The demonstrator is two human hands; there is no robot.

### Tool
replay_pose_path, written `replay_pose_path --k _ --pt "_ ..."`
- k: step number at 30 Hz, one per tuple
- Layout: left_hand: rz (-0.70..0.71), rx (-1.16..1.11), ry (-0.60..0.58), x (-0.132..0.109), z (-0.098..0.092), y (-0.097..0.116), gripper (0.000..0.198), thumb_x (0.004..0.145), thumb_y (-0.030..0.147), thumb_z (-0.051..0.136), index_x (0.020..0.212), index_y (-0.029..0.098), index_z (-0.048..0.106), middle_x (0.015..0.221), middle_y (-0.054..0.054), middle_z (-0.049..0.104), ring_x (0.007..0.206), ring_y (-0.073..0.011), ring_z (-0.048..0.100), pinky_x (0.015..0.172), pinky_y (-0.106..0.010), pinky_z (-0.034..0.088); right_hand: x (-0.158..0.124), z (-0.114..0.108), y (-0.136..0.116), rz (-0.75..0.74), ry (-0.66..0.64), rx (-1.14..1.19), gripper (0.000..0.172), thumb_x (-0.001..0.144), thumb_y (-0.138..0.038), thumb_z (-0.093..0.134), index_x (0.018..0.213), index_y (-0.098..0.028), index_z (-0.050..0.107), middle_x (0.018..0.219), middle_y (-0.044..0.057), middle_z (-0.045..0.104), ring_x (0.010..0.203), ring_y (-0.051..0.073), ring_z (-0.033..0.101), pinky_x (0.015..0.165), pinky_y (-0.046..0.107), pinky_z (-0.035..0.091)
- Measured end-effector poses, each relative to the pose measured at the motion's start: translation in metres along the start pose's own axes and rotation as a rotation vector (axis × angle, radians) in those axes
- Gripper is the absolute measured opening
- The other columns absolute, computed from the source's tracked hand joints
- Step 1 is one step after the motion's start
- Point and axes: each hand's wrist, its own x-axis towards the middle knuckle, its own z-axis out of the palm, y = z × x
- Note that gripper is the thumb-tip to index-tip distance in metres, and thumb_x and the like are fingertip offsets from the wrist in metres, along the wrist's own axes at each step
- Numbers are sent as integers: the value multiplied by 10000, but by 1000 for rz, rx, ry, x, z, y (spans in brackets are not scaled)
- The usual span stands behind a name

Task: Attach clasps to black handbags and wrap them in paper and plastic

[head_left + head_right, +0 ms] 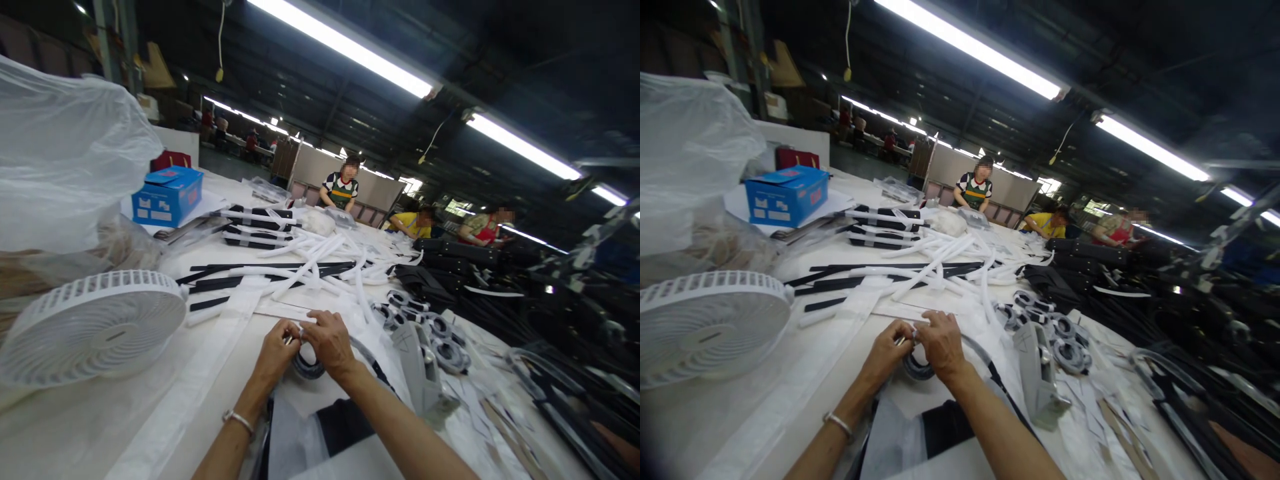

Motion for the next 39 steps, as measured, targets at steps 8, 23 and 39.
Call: replay_pose_path --k 8,23,39 --pt "-125 -17 23 1 -1 -1 203 665 320 592 789 231 458 706 28 592 650 -190 619 605 -299 481 11 -8 6 -181 -280 -90 285 846 -318 675 1113 -221 645 1079 48 680 1072 226 556 1066 404 279" --pt "-342 -174 -110 16 -10 -23 578 531 577 720 950 202 585 1104 -128 685 1029 -330 663 888 -418 546 38 26 15 -111 -481 -296 362 742 -312 647 1035 -100 677 1045 153 680 1081 285 585 1127 482 254" --pt "-59 554 -408 2 -1 -21 673 799 533 532 1390 213 486 1534 -119 321 1449 -326 199 1172 -552 157 -156 -38 6 -64 -20 43 727 962 -195 510 1524 -377 86 1446 26 429 1320 267 443 1110 488 379"
